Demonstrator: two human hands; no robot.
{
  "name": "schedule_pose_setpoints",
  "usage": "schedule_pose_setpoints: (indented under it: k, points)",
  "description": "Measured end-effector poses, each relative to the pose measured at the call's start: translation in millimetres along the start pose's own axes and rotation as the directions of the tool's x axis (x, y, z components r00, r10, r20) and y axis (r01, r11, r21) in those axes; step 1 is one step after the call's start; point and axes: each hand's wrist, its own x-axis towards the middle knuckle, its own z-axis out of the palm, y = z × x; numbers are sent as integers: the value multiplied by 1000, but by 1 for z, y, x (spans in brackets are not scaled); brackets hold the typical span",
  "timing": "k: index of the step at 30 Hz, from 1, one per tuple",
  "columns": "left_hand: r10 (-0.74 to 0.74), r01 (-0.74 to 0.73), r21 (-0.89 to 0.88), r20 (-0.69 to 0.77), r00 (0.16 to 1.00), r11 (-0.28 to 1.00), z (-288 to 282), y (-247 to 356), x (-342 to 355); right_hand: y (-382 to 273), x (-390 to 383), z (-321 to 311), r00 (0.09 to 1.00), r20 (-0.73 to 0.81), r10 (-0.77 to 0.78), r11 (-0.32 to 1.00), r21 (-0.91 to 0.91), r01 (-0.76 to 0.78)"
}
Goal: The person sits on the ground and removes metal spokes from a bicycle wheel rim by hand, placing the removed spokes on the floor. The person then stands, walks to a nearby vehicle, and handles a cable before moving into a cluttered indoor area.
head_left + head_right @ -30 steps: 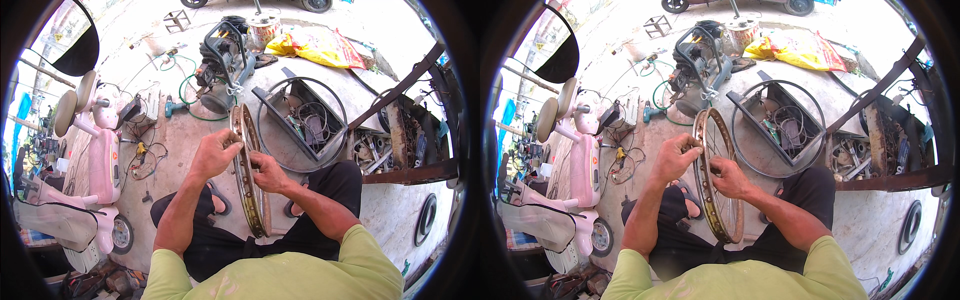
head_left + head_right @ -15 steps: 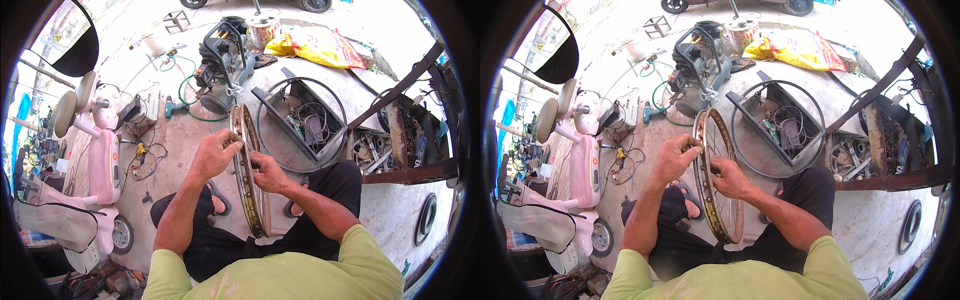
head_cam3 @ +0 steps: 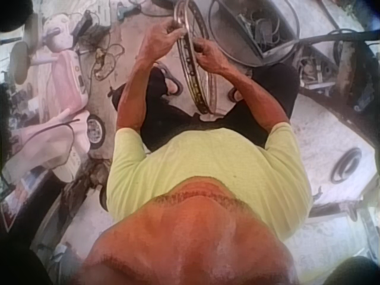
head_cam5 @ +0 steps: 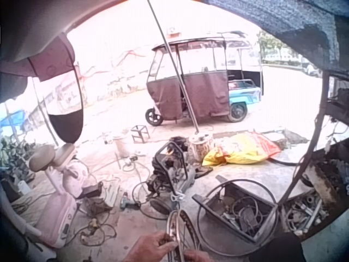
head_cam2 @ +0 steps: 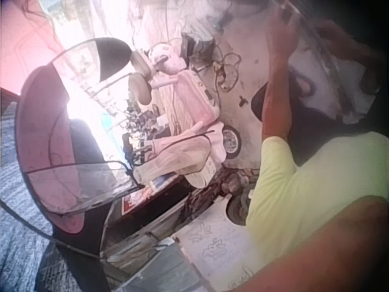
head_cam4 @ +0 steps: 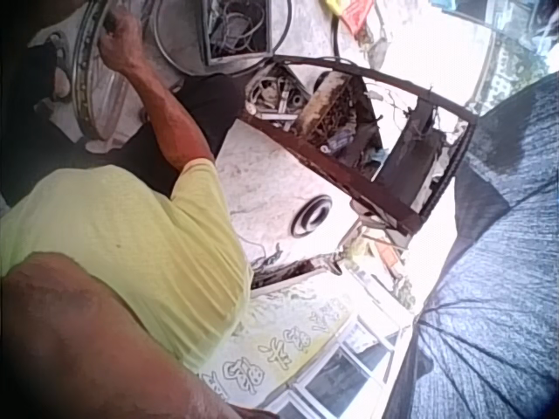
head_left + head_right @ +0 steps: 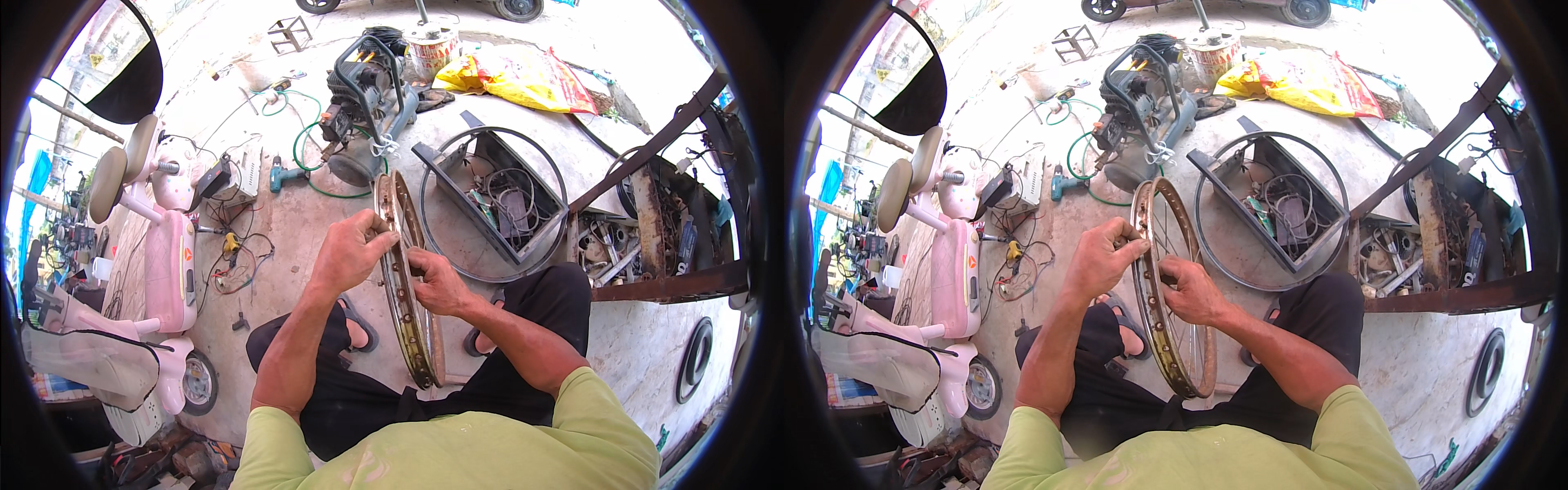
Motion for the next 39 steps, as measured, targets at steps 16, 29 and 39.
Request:
schedule_pose_setpoints:
  k: [16,29,39]
  points:
    - [-9,10,-23,27,1000,1000,-1,2,0,12,-1,4,1000,-14,-13,1000,27,13]
    - [-15,15,-13,15,1000,1000,0,-1,-1,3,-2,1,1000,4,2,1000,9,-2]
    - [7,-1,-138,46,999,990,1,-3,-2,6,-2,1,999,-14,-29,999,-13,29]
